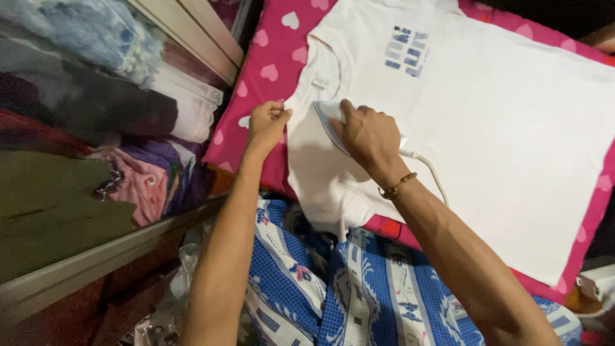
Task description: The person irons a white t-shirt on a pink heart-patterned ironing board. They smooth the fabric, use a blue electric iron to press the sleeves and body, and flip the shirt to iron the other side. The person adjusts the shirt's position multiple times to ensure all areas are pressed.
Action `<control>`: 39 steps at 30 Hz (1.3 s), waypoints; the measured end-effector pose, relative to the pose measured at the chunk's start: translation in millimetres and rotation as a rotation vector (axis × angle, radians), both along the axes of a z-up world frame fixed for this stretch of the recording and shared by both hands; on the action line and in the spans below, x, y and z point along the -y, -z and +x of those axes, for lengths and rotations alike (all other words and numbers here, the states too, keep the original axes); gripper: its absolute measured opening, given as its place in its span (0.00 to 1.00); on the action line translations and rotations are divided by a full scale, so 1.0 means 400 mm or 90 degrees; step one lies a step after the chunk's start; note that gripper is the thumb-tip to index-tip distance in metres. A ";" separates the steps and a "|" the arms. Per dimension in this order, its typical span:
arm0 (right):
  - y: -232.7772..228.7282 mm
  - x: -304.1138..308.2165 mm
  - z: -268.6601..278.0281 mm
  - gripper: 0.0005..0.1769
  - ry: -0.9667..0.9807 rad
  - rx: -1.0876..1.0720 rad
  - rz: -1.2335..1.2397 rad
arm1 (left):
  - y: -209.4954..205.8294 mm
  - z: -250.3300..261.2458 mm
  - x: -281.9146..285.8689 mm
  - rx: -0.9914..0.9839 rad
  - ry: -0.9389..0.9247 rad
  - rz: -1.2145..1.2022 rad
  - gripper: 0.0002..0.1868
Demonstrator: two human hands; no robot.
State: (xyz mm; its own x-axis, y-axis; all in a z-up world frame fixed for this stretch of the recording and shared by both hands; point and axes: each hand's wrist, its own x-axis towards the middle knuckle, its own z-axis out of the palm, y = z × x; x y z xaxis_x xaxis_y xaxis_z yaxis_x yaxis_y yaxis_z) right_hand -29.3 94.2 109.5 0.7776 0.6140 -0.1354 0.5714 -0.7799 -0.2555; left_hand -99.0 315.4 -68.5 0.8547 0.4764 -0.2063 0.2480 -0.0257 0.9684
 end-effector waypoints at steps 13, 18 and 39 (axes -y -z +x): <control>0.029 -0.044 -0.074 0.22 -0.066 0.036 0.059 | -0.047 0.004 -0.011 0.005 -0.007 -0.122 0.10; 0.020 -0.059 -0.071 0.21 -0.090 0.012 0.058 | -0.032 0.006 -0.013 -0.013 -0.010 -0.101 0.09; -0.042 0.112 0.077 0.24 0.089 -0.010 -0.045 | -0.072 0.123 0.040 -0.079 -0.068 0.312 0.07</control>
State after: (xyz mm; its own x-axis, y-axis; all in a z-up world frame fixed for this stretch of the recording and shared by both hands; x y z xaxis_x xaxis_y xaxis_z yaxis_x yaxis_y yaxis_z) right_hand 1.6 49.4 126.1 0.8520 0.4887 -0.1875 0.4528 -0.8678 -0.2047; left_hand -49.7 299.6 -39.9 0.7796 0.6254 -0.0345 0.3867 -0.4372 0.8120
